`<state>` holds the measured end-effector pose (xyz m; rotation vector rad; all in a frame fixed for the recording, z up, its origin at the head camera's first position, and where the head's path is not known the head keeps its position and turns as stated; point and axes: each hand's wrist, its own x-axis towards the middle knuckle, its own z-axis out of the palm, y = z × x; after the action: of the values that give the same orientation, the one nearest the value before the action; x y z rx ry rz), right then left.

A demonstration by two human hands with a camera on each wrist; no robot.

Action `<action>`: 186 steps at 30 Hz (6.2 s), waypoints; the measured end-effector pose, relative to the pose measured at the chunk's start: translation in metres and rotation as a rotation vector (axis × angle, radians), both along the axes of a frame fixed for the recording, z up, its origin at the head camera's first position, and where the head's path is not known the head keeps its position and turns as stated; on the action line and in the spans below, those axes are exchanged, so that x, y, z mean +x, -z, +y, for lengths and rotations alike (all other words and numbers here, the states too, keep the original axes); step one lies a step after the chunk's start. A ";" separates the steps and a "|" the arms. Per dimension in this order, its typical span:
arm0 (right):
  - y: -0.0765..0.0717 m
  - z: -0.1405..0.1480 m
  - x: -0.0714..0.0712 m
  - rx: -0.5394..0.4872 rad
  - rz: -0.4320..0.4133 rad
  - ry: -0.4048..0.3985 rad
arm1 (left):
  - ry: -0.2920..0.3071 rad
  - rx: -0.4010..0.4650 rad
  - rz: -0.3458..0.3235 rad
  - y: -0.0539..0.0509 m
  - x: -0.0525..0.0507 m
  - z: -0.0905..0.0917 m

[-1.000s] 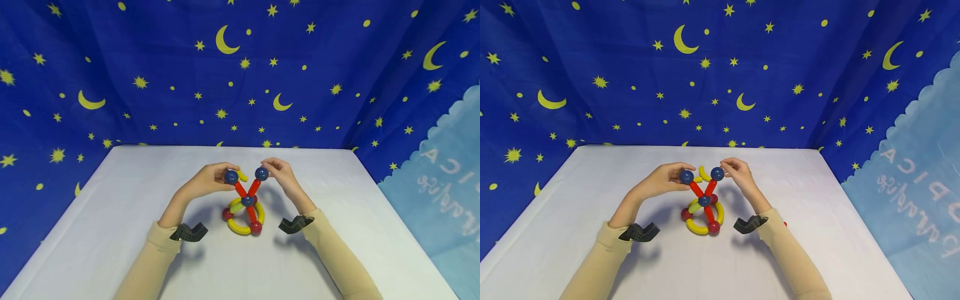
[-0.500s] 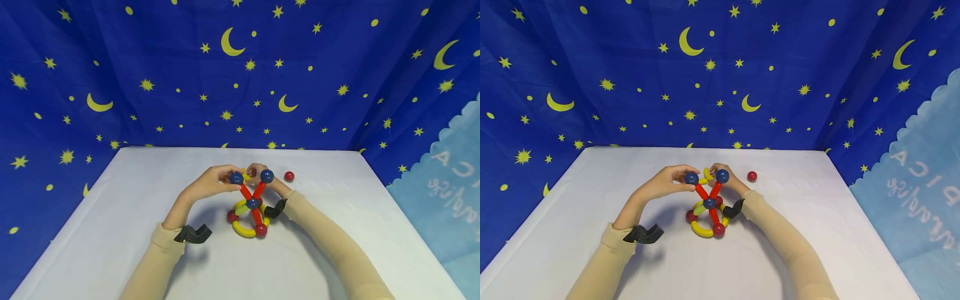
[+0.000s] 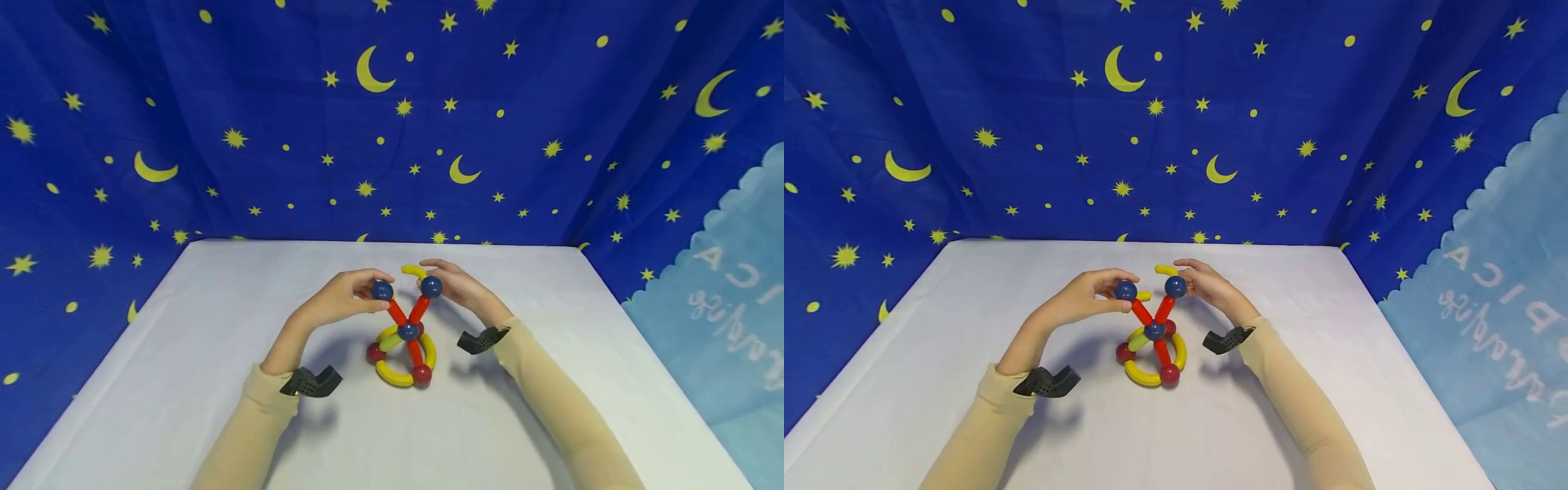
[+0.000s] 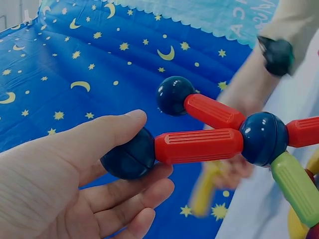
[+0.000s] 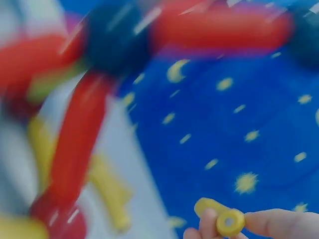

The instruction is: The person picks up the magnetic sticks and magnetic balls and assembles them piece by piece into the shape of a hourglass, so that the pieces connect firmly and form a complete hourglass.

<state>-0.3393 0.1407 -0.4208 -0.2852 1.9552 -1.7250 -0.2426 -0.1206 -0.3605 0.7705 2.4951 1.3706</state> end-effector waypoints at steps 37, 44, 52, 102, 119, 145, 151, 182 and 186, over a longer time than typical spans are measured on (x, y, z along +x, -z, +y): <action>-0.064 -0.017 0.064 0.144 0.253 0.033 | 0.007 -0.085 -0.017 -0.006 0.002 -0.005; -0.064 -0.033 0.065 0.152 0.328 0.063 | 0.000 -0.084 -0.050 -0.012 0.007 -0.007; -0.060 -0.043 0.057 0.124 0.347 0.060 | 0.046 -0.103 -0.065 -0.012 0.009 -0.007; -0.019 -0.004 0.137 -0.017 0.628 0.266 | 0.124 0.057 -0.108 -0.003 -0.001 -0.015; -0.021 0.004 0.099 0.014 0.736 0.493 | 0.122 0.041 -0.111 -0.003 -0.003 -0.014; 0.020 0.049 0.033 0.406 0.612 0.430 | 0.140 0.074 -0.132 -0.001 -0.004 -0.014; -0.033 0.032 0.068 0.151 0.560 0.305 | 0.162 0.095 -0.122 -0.003 -0.003 -0.015; -0.010 0.004 0.043 0.182 0.494 0.035 | 0.192 0.078 -0.117 0.000 -0.003 -0.013; 0.006 -0.020 0.017 0.302 0.502 -0.043 | 0.194 0.073 -0.115 0.001 -0.002 -0.012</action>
<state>-0.3227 0.1208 -0.4268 -0.6961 2.5052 -1.3918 -0.2446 -0.1324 -0.3615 0.8957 2.2295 1.4018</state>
